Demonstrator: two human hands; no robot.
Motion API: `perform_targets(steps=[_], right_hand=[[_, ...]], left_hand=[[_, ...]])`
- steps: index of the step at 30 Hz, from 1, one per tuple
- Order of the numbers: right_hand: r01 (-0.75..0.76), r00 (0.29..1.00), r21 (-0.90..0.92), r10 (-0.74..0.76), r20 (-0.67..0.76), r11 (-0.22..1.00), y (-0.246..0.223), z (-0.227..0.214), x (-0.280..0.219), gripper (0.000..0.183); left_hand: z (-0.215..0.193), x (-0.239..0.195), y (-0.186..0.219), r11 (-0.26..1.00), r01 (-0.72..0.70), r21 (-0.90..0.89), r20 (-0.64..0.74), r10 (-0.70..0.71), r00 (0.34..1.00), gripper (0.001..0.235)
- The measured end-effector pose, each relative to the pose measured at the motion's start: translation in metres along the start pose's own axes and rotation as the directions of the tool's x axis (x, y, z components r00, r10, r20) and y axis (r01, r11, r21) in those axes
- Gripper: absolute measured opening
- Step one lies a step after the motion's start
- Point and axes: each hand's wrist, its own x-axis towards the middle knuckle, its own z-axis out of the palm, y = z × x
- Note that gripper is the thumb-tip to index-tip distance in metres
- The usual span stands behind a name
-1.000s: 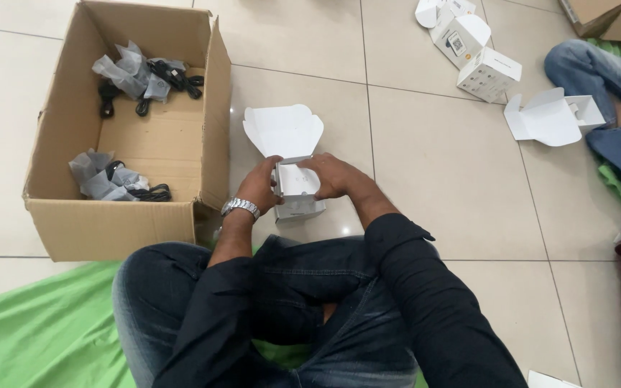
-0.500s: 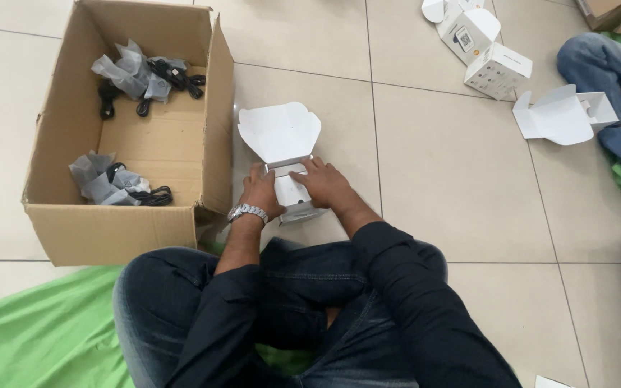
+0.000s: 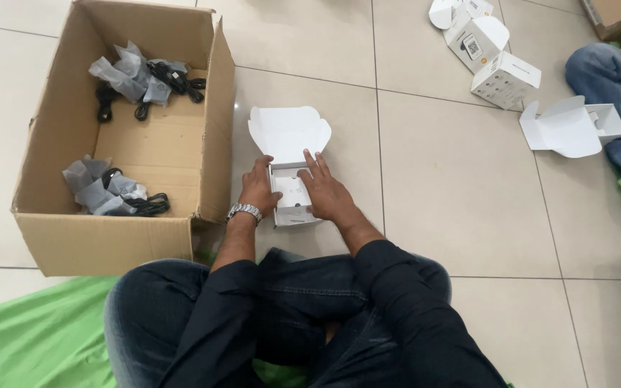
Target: The person sits on a green mat and packs small electronic devices and cables into white retail boxes. They open each box, place a device and a cable inside, close the box, and set it aside. The process is repeated for multiple units.
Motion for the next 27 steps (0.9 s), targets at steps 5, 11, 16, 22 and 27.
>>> perform_targets(steps=[5, 11, 16, 22, 27], right_hand=[[0.029, 0.995, 0.067, -0.022, -0.094, 0.997, 0.016, 0.02, 0.012, 0.101], [-0.014, 0.994, 0.057, 0.02, -0.105, 0.998, 0.017, 0.024, 0.003, 0.107], [-0.03, 0.999, 0.174, 0.037, -0.039, 0.984, 0.022, 0.006, -0.005, 0.12], [-0.017, 0.885, 0.577, 0.281, -0.371, 0.817, 0.075, 0.044, 0.041, 0.11], [-0.246, 0.87, 0.965, 0.418, 0.26, -0.089, 0.087, 0.026, 0.081, 0.083]], left_hand=[[0.002, 0.0, 0.002, 0.997, 0.028, -0.067, -0.108, -0.035, 0.994, 0.089], [-0.008, 0.001, 0.017, 0.963, 0.137, -0.232, -0.103, -0.165, 0.981, 0.105], [0.005, 0.018, -0.01, 0.87, -0.053, -0.49, -0.2, -0.053, 0.978, 0.133], [0.009, 0.073, -0.044, 0.835, 0.211, -0.508, -0.216, -0.36, 0.908, 0.118], [0.009, 0.101, -0.063, 0.472, 0.251, -0.845, 0.011, -0.454, 0.891, 0.101]])
